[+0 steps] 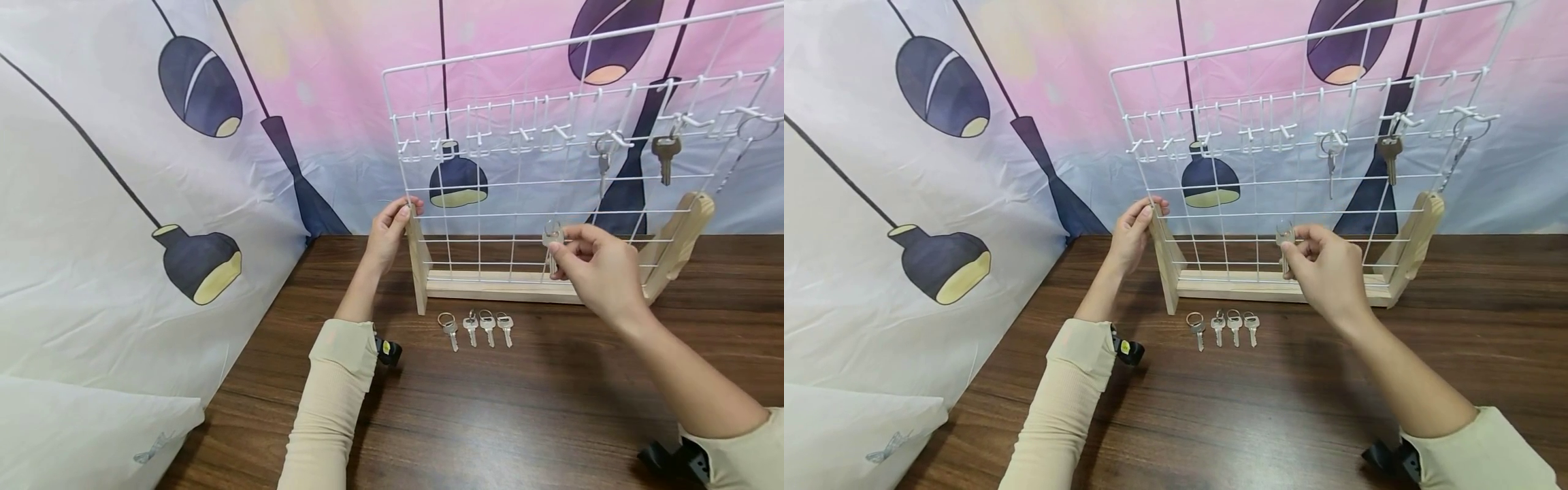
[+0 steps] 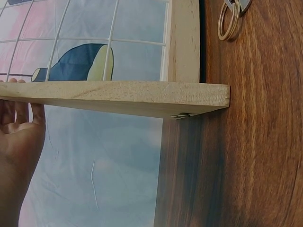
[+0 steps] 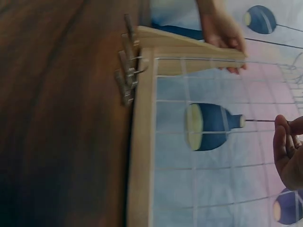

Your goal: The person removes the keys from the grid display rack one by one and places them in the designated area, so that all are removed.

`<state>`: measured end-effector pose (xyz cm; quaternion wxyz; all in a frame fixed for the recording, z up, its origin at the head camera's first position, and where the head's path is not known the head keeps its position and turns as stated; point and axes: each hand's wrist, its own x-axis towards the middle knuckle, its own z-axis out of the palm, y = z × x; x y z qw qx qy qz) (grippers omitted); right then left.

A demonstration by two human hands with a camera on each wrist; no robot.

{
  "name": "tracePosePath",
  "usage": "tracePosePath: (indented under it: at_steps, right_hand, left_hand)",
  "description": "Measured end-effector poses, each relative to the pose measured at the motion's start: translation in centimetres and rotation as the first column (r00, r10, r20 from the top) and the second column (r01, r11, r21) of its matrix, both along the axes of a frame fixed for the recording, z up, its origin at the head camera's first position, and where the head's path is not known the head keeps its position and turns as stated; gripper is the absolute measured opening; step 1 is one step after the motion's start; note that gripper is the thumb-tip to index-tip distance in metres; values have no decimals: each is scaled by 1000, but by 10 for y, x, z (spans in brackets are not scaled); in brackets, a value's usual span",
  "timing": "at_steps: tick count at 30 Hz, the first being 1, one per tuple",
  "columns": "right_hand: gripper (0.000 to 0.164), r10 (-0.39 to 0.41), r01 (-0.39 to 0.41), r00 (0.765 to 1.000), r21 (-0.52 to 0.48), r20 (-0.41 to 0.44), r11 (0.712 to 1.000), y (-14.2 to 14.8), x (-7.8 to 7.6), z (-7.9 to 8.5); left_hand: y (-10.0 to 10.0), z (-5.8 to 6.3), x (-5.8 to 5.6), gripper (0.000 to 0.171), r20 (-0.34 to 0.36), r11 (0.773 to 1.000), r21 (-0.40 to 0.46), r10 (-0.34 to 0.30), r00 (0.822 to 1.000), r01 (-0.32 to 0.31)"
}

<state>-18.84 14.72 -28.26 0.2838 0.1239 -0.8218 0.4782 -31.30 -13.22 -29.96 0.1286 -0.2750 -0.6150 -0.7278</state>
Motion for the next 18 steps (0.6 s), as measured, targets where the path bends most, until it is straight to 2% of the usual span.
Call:
tracePosePath:
  at_steps: [6, 11, 14, 16, 18]
  right_hand:
    - [14, 25, -32, 995, 74, 97, 997, 5, -5, -19]
    - [18, 87, -106, 970, 74, 228, 992, 9, -9, -31]
    - [21, 148, -170, 936, 42, 320, 984, 11, -12, -37]
    - [22, 195, -214, 903, 8, 383, 977, 12, -15, -42]
    - [23, 250, -260, 859, -42, 447, 965, 12, -18, -46]
  left_hand:
    - [0, 0, -1, 30, 1, 1000, -2, 1, 1000, -1]
    - [0, 0, -1, 30, -2, 1000, -4, -4, 1000, 4]
    - [0, 0, 0, 29, -3, 1000, -11, 2, 1000, -2]
    - [0, 0, 0, 29, -4, 1000, -14, 4, 1000, -4]
    - [0, 0, 0, 29, -5, 1000, -16, 6, 1000, -6]
